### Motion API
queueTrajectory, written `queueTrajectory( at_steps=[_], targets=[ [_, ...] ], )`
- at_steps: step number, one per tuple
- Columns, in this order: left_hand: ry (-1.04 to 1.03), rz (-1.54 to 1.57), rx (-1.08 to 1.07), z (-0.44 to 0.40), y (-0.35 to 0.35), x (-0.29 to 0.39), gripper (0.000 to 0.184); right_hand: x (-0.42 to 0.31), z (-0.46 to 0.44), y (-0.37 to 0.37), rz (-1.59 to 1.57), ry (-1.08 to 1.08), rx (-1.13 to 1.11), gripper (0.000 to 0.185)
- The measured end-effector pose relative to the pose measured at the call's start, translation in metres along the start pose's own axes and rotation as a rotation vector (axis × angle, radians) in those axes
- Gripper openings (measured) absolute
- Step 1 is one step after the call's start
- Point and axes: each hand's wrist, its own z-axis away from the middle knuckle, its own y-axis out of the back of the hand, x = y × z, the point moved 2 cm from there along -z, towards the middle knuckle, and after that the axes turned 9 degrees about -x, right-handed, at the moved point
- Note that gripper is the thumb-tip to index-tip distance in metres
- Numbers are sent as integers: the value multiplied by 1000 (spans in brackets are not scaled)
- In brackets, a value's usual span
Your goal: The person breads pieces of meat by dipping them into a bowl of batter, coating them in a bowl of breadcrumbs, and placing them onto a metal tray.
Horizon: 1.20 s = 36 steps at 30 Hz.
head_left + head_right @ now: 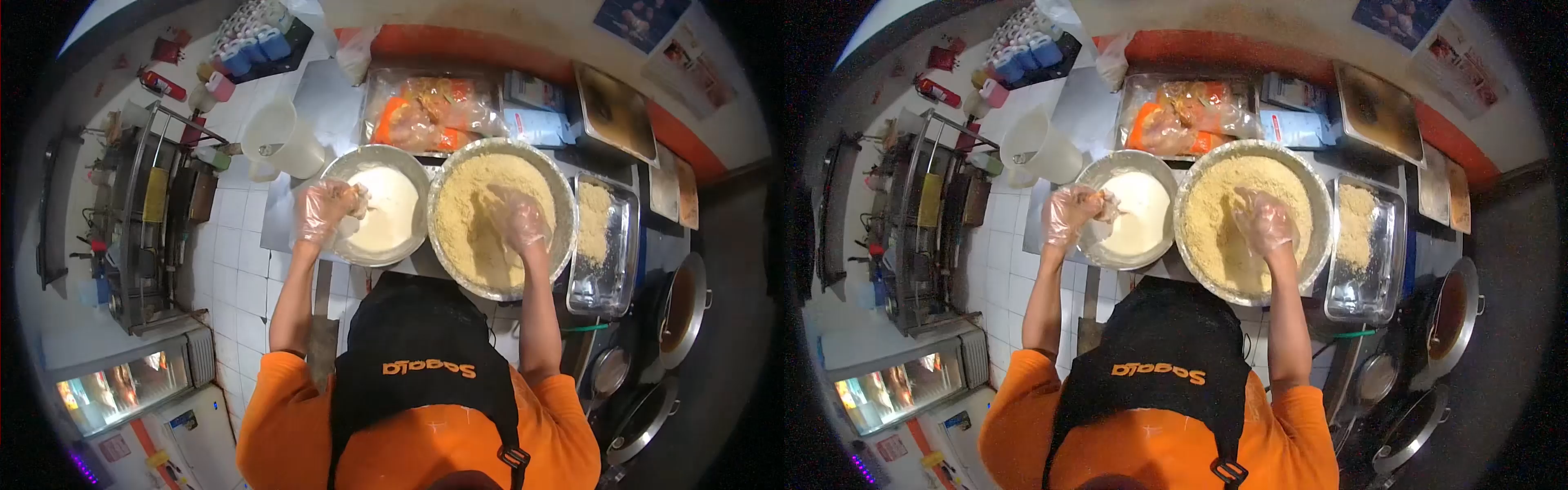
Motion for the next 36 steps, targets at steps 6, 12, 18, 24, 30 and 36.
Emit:
queueTrajectory(
  at_steps=[6,12,18,24,30,36],
  targets=[
    [-74,-169,72,6,0,19,17,-14,-19,-15,208,28,-42,81],
    [-7,68,4,-1,-11,42,19,-29,-7,-33,364,-161,-270,89],
    [-357,345,-26,14,-36,148,24,64,17,-67,228,-73,-335,64],
    [-386,-221,-183,-9,-134,121,36,11,53,15,185,-579,-199,105],
    [-242,-384,-173,-26,-189,92,43,36,54,-41,-158,-468,106,65],
    [-307,-499,-120,-39,-203,80,22,39,33,-65,-38,-669,-110,51]
  ],
)
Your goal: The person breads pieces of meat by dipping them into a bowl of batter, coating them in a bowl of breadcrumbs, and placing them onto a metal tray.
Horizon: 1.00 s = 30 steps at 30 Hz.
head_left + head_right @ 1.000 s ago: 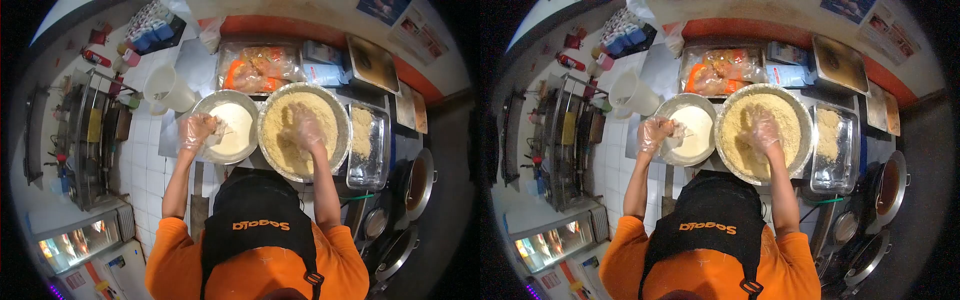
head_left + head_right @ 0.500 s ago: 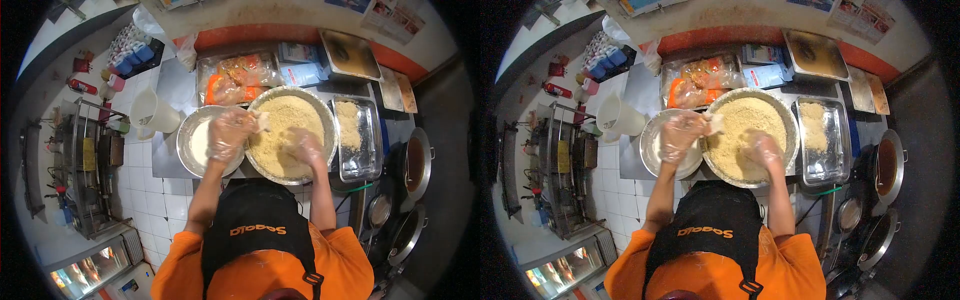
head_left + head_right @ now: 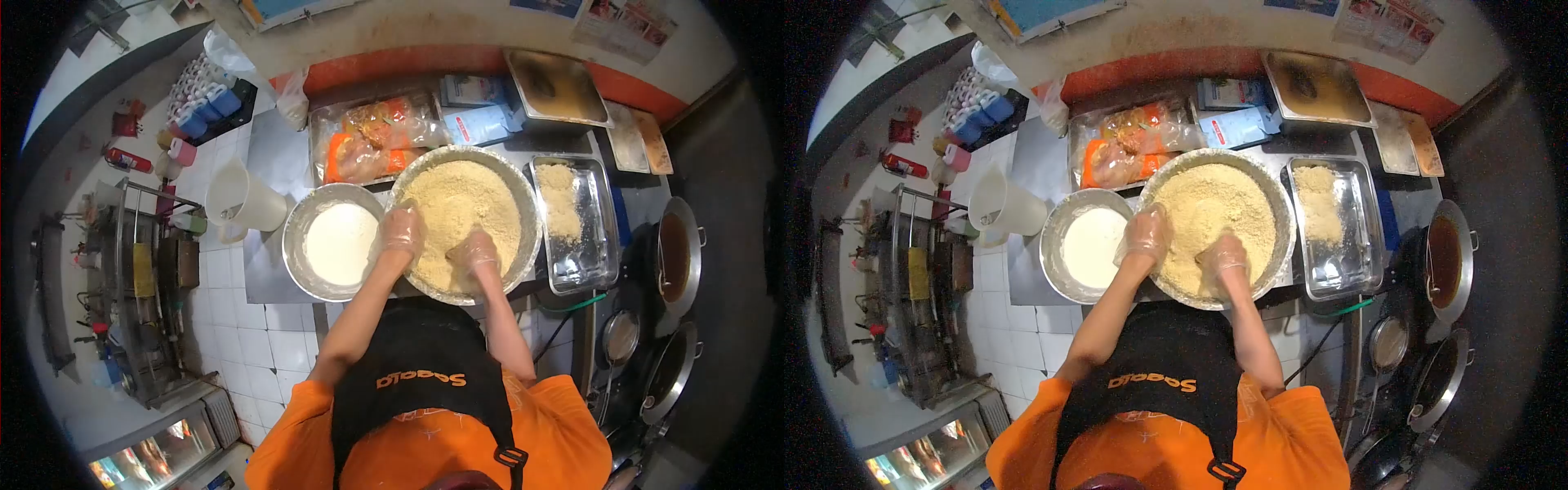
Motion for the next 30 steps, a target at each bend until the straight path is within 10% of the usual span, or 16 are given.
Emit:
queueTrajectory(
  at_steps=[8,12,14,18,21,24,26,30],
  targets=[
    [-229,190,150,11,5,-1,48,-20,9,2,-71,201,177,34],
    [-445,-230,-24,23,-7,23,67,-36,16,31,-139,193,56,44],
    [-396,-323,-211,29,6,36,68,-28,-8,7,179,501,472,56],
    [-361,-281,-236,33,-19,23,70,-23,-10,4,695,607,451,68],
    [-401,-312,-146,28,-22,10,54,4,-36,35,206,478,29,62],
    [-509,-460,-167,26,-3,1,42,-20,-31,33,117,290,153,55],
    [-163,84,-378,29,39,8,42,-6,-45,9,-23,228,165,58],
    [-152,348,-134,14,-22,-29,45,-25,-15,46,-531,298,-66,48]
  ],
)
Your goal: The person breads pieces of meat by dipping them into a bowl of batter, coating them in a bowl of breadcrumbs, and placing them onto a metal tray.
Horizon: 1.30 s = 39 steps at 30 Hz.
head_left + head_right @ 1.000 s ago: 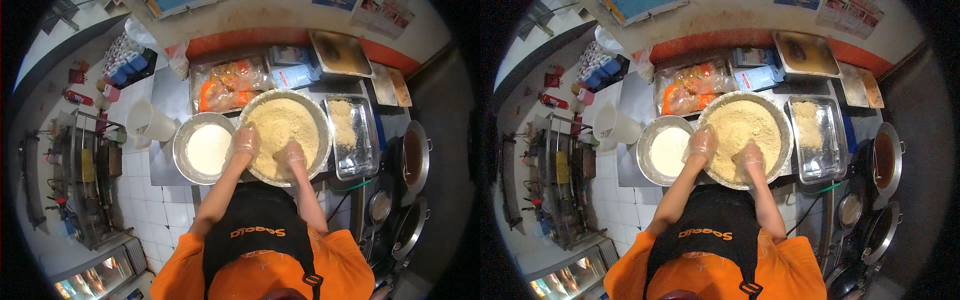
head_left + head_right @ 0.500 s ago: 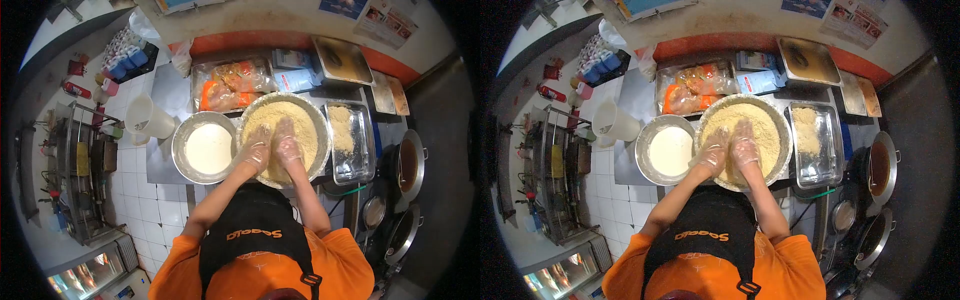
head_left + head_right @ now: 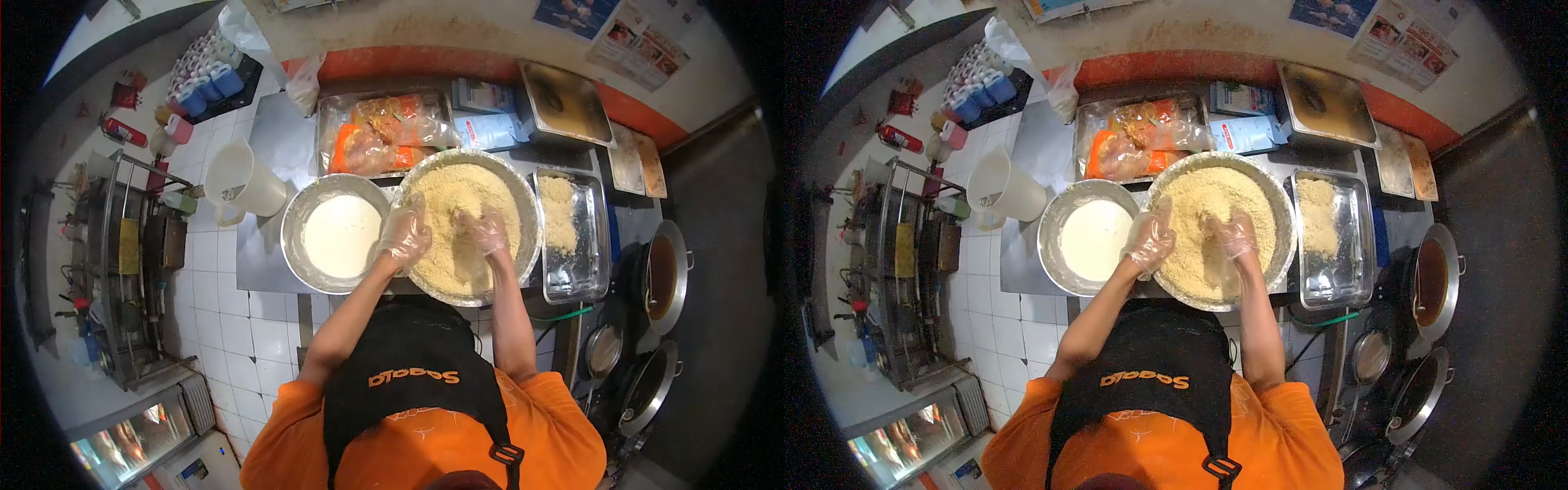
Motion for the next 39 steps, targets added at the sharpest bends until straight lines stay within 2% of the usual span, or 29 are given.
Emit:
queueTrajectory(
  at_steps=[2,3,5,6,9,10,11,13,14,16,18,19,20,21,22,23,24,25,26,27,28,29,30,32,34,35,37,38,39],
  targets=[
    [-52,381,0,-13,-15,-22,43,-19,12,13,-164,147,146,39],
    [-51,382,-2,-12,-13,-21,43,-31,19,16,-165,145,147,39],
    [-130,205,41,-11,-3,-7,54,-57,33,20,84,344,242,38],
    [-173,117,60,-10,1,1,59,-58,38,18,113,367,137,47],
    [-266,-64,100,-10,8,13,70,-59,60,12,335,349,132,58],
    [-253,-47,93,-8,5,10,74,-45,64,9,592,132,177,66],
    [-239,-30,86,-6,3,8,79,-36,63,2,593,133,178,66],
    [-214,-90,50,1,22,30,77,-22,63,-13,863,-529,-50,64],
    [-174,-131,32,0,20,30,77,15,53,-18,860,-533,-47,64],
    [-140,-170,-5,4,17,34,77,102,35,-28,309,-98,200,57],
    [-125,-123,-50,3,25,44,66,55,34,-18,382,-89,138,57],
    [-125,-123,-58,5,25,41,66,15,42,-16,450,-80,61,59],
    [-198,-123,-88,6,24,38,70,-27,57,-12,478,-67,134,55],
    [-275,-125,-113,4,21,35,75,-30,52,-15,476,-61,141,55],
    [-443,-669,124,7,12,45,77,-25,49,-21,536,-220,-10,56],
    [-449,-670,126,12,6,44,77,-17,46,-25,592,-380,-161,57],
    [-402,-678,-64,18,12,57,79,17,35,-36,585,-271,-38,50],
    [-349,-679,-254,20,11,65,80,26,30,-33,590,-271,-35,50],
    [-168,-657,-415,15,3,61,85,29,27,-29,591,-163,44,44],
    [-168,-653,-423,15,12,71,85,30,28,-27,585,-61,119,38],
    [-85,-610,-595,14,30,86,84,-7,38,-18,541,-97,100,25],
    [-3,-567,-755,13,40,94,83,-20,38,-15,540,-96,104,25],
    [-5,-571,-754,15,39,94,83,-32,38,-14,633,-8,93,32],
    [-194,-632,-516,22,37,95,79,-25,27,-19,720,81,87,41],
    [-293,-641,-467,19,7,62,76,7,12,-38,1080,764,502,53],
    [-392,-647,-413,17,-1,50,72,27,5,-30,1080,765,503,53],
    [-434,-576,-314,16,20,51,70,73,-7,-3,1084,152,-83,51],
    [-478,-514,-219,17,33,49,68,15,17,16,890,234,100,28],
    [-479,-522,-206,4,35,30,68,-6,16,19,893,247,108,28]
  ],
)
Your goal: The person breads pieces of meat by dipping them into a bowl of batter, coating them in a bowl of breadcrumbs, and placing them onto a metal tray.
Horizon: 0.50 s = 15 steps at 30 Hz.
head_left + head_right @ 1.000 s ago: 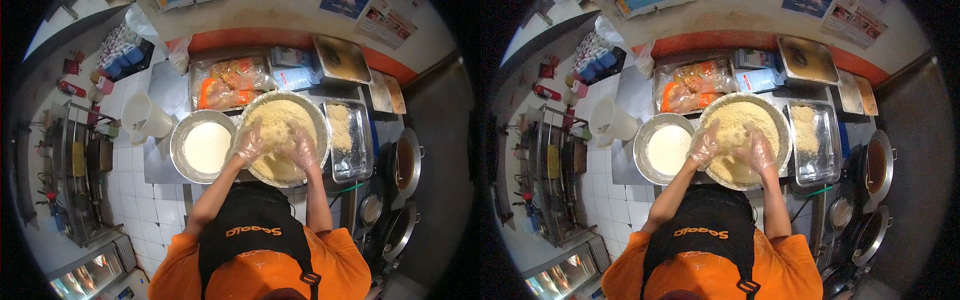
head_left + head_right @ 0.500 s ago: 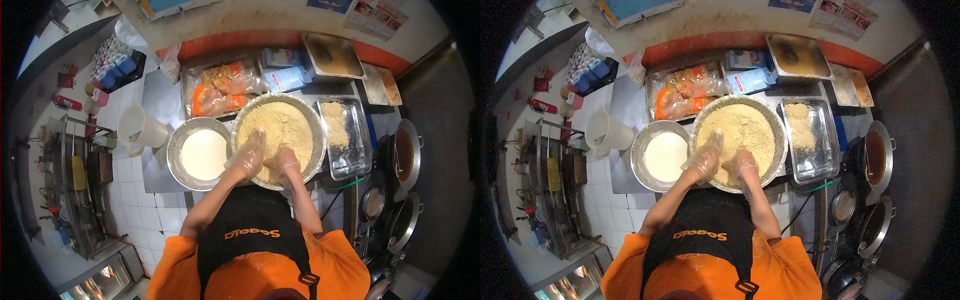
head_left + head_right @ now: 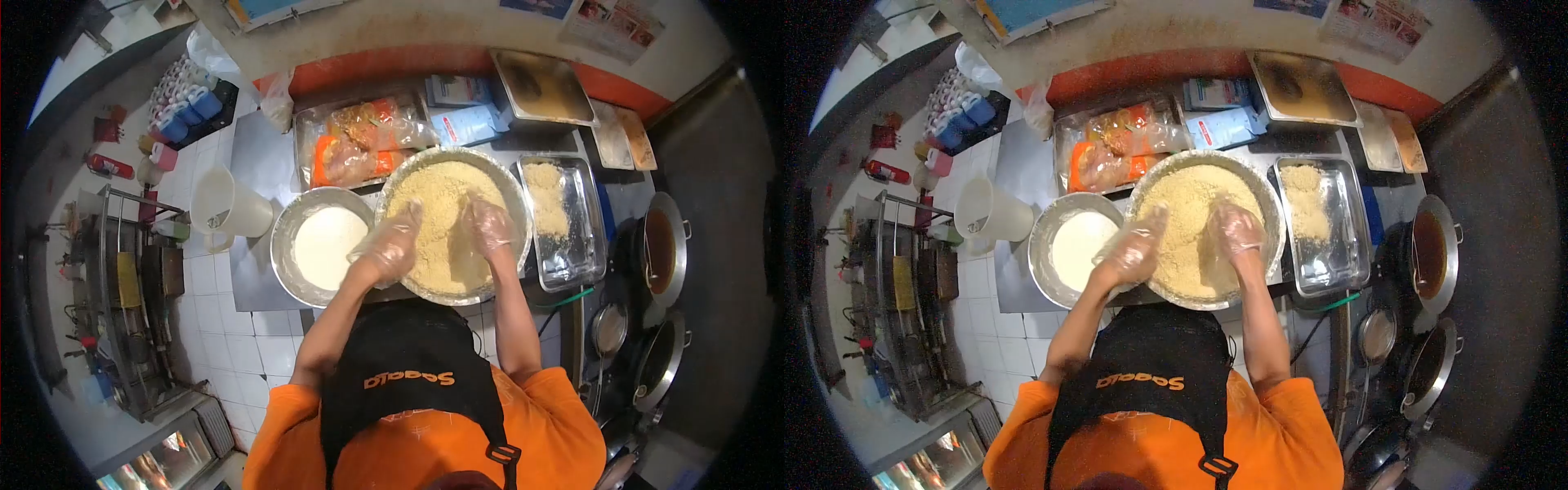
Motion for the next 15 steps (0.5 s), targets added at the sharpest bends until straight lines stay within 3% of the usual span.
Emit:
queueTrajectory(
  at_steps=[2,3,4,6,7,9,10,11,13,14,15],
  targets=[
    [160,722,135,5,-33,-47,58,-4,-1,10,-191,-390,-72,37],
    [218,468,232,9,10,-48,51,8,-8,-16,-207,-446,-187,59],
    [268,211,323,11,57,-47,47,14,-11,-44,-212,-445,-184,59],
    [376,-34,442,-5,59,-96,34,15,-14,-79,-692,-345,79,51],
    [369,-37,444,-12,76,-99,34,-11,-7,-40,-896,-341,49,44],
    [541,213,322,-24,99,-104,22,-8,-7,-51,-964,-302,141,44],
    [524,208,319,-29,102,-107,22,-8,-7,-52,-1032,-263,228,44],
    [517,278,290,-34,104,-112,16,-9,-7,-58,-1300,-245,197,49],
    [461,465,164,-52,88,-132,19,-5,-8,-61,-1189,-295,305,52],
    [431,465,152,-61,76,-143,19,-2,-5,-60,-1075,-337,378,55],
    [435,167,-38,-73,66,-153,21,1,-5,-53,-1263,-379,334,57]
  ],
)
